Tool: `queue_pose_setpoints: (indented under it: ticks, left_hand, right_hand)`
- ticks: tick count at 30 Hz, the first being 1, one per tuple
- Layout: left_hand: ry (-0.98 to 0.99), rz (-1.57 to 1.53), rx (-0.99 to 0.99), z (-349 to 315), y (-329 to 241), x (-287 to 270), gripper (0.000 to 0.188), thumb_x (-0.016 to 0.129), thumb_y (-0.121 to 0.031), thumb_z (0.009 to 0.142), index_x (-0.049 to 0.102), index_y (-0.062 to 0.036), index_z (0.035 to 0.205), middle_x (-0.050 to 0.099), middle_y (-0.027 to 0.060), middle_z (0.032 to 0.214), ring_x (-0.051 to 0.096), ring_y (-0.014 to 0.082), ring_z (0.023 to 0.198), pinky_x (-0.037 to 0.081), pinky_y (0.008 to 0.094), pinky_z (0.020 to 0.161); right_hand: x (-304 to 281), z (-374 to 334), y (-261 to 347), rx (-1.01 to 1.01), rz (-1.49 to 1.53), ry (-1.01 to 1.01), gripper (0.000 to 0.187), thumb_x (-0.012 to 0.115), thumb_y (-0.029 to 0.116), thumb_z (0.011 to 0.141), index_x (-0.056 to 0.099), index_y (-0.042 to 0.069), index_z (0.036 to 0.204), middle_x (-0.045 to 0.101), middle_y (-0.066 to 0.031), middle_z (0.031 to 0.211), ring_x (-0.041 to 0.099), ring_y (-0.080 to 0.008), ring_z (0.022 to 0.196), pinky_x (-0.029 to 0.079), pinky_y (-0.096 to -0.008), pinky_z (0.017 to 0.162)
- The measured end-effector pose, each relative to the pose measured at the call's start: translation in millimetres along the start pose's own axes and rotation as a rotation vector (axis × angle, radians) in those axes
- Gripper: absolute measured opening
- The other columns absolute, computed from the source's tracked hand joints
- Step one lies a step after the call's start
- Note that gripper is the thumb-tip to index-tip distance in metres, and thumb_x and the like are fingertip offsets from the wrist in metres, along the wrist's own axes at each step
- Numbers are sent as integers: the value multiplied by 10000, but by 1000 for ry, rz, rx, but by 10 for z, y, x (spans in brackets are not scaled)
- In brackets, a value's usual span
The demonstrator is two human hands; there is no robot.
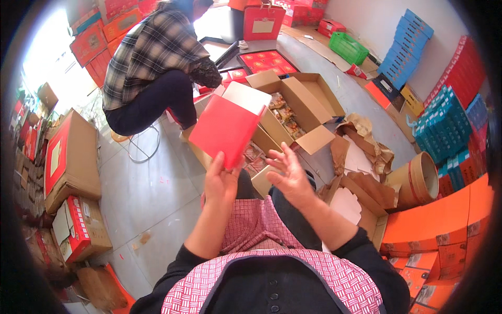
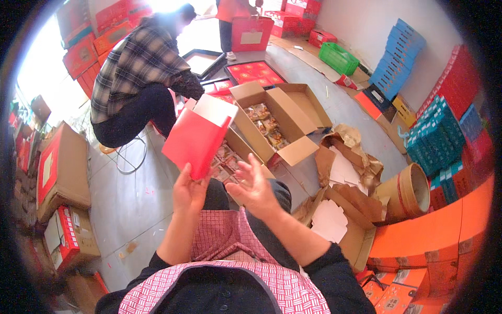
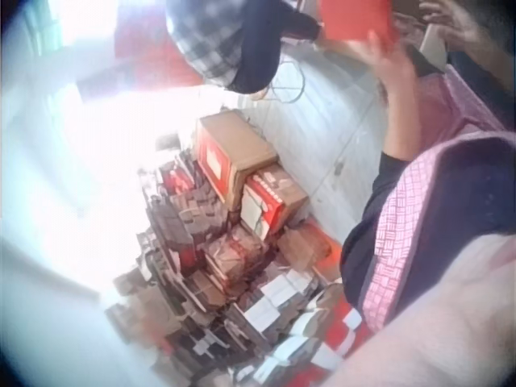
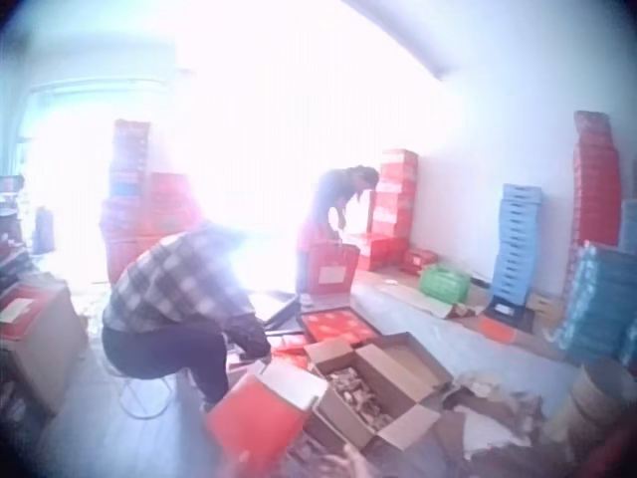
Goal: The person assembles small red boxes by folding flat white cardboard pieces and inserting them into red sleeves. They then place the assembled boxes into a larger cardboard carton. The person works on the floor surrounded by boxes and packaging materials.
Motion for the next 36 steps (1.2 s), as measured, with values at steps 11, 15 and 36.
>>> queue_pose_setpoints:
  ticks: [11,15,36]
  left_hand:
    - [372,501,56,-1033,-164,-355,627,510,-311,949,232,-49,1447,420,115,1387,415,206,1264,298,344,1068]
    - [385,1053,84,-1041,-94,-391,356,479,-120,950,486,-19,1292,489,106,1309,471,195,1192,343,296,1009]
    - [412,1256,218,-756,78,-3,122,507,2,882,593,21,966,576,118,1023,561,227,958,434,293,849]
  right_hand:
    - [-88,-738,99,-160,-41,111,727,530,-35,855,123,22,1456,377,-169,1389,410,-214,1253,301,-340,1050]
    - [-54,-1111,-230,18,-26,136,630,546,-14,866,235,21,1413,428,-156,1336,446,-191,1198,328,-322,1020]
    - [2,71,-157,583,-141,710,183,622,194,892,617,15,857,592,4,712,565,-76,677,462,-233,605]
Point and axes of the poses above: each hand's wrist, its own z-axis towards the middle knuckle, its own x-axis out of the palm, y = z × x, the point moved 7 cm from there along z, towards the middle knuckle
